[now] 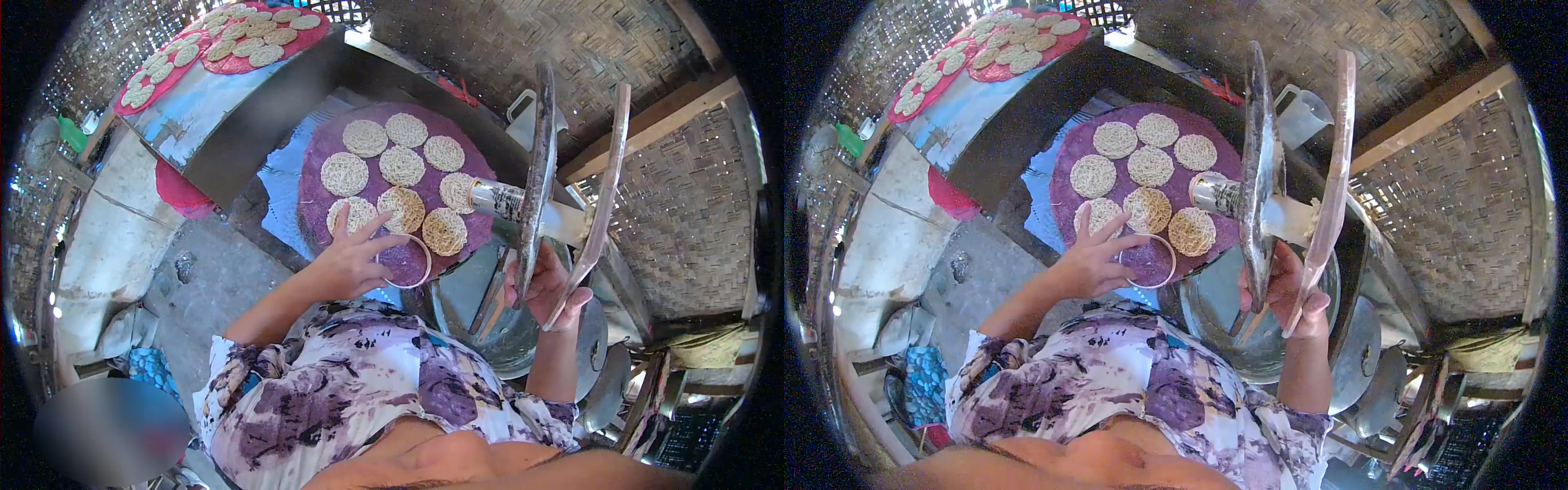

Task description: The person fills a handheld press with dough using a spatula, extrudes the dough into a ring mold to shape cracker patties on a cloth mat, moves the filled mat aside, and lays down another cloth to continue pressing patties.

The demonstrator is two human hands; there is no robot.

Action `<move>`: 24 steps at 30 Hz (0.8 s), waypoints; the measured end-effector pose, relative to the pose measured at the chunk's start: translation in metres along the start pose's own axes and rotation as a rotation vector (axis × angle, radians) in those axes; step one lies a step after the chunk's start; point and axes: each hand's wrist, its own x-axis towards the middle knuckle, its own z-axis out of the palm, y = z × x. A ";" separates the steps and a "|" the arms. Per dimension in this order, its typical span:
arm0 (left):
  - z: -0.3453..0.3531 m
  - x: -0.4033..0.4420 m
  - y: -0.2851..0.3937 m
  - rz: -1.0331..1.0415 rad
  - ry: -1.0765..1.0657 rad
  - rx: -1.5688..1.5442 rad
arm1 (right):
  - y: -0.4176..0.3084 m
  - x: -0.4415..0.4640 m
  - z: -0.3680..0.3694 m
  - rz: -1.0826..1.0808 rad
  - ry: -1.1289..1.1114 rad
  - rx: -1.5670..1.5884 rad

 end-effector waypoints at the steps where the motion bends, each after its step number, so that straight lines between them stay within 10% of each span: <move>1: -0.001 0.002 0.003 0.003 0.013 0.001 | 0.001 -0.001 -0.001 0.006 0.002 0.000; 20: -0.011 0.009 0.009 -0.004 0.038 -0.026 | 0.012 -0.014 0.000 0.261 0.004 0.074; 24: -0.035 0.046 -0.003 -0.134 0.553 -1.181 | 0.032 -0.020 0.009 0.325 -0.053 0.185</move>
